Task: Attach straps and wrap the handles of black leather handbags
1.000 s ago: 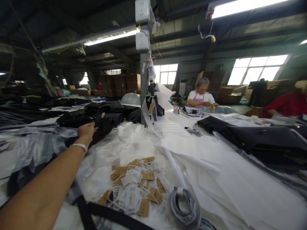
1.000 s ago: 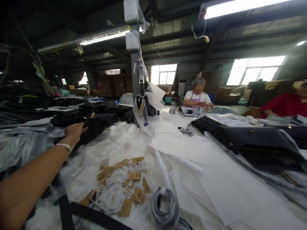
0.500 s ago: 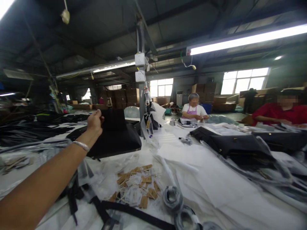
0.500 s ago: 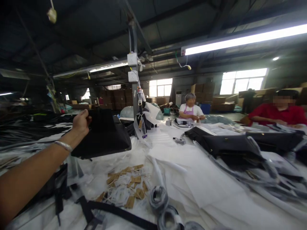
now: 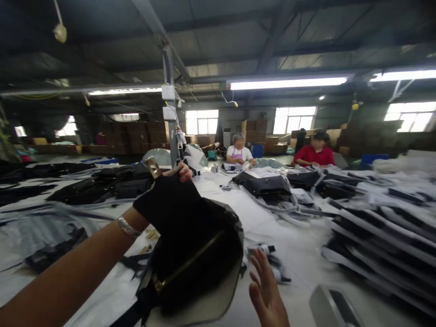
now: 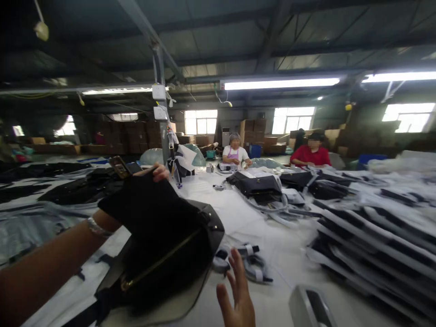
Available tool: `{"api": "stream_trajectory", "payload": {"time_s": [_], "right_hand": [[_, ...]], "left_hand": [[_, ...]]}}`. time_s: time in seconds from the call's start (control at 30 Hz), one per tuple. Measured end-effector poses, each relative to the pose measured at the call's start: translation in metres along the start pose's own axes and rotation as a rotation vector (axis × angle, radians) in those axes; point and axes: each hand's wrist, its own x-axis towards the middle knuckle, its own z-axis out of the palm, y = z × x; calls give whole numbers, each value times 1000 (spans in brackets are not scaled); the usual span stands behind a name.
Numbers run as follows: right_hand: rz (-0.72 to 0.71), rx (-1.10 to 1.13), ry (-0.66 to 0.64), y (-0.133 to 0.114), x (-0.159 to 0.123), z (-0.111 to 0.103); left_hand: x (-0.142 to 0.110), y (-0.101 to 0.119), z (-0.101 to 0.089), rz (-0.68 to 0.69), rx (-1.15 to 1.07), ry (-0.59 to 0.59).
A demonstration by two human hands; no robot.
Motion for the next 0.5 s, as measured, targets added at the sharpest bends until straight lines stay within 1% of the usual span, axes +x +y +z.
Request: {"api": "stream_trajectory", "payload": {"time_s": [0.07,0.13,0.2,0.27,0.3,0.37,0.43,0.5], "right_hand": [[-21,-102,12,-19,-8,-26],[-26,-259,4,-33,-18,-53],[-67,-423,-56,-39,-28,-78],[-91,-567,-119,-36,-36,-95],[-69,-630,-121,-33,-38,-100],[29,-722,-68,-26,-42,-103],[108,-751,-13,-20,-45,-102],[132,-747,-1,-18,-46,-101]], "left_hand": [[-11,-30,24,-77,-52,-99],[-19,-58,44,-158,-82,-185],[-21,-83,61,-246,-89,-248],[-21,-108,74,-326,-82,-291],[-20,-119,80,-357,-75,-307],[-20,-139,89,-404,-53,-334],[-23,-154,97,-426,-22,-345],[-26,-163,103,-428,21,-337]]}}
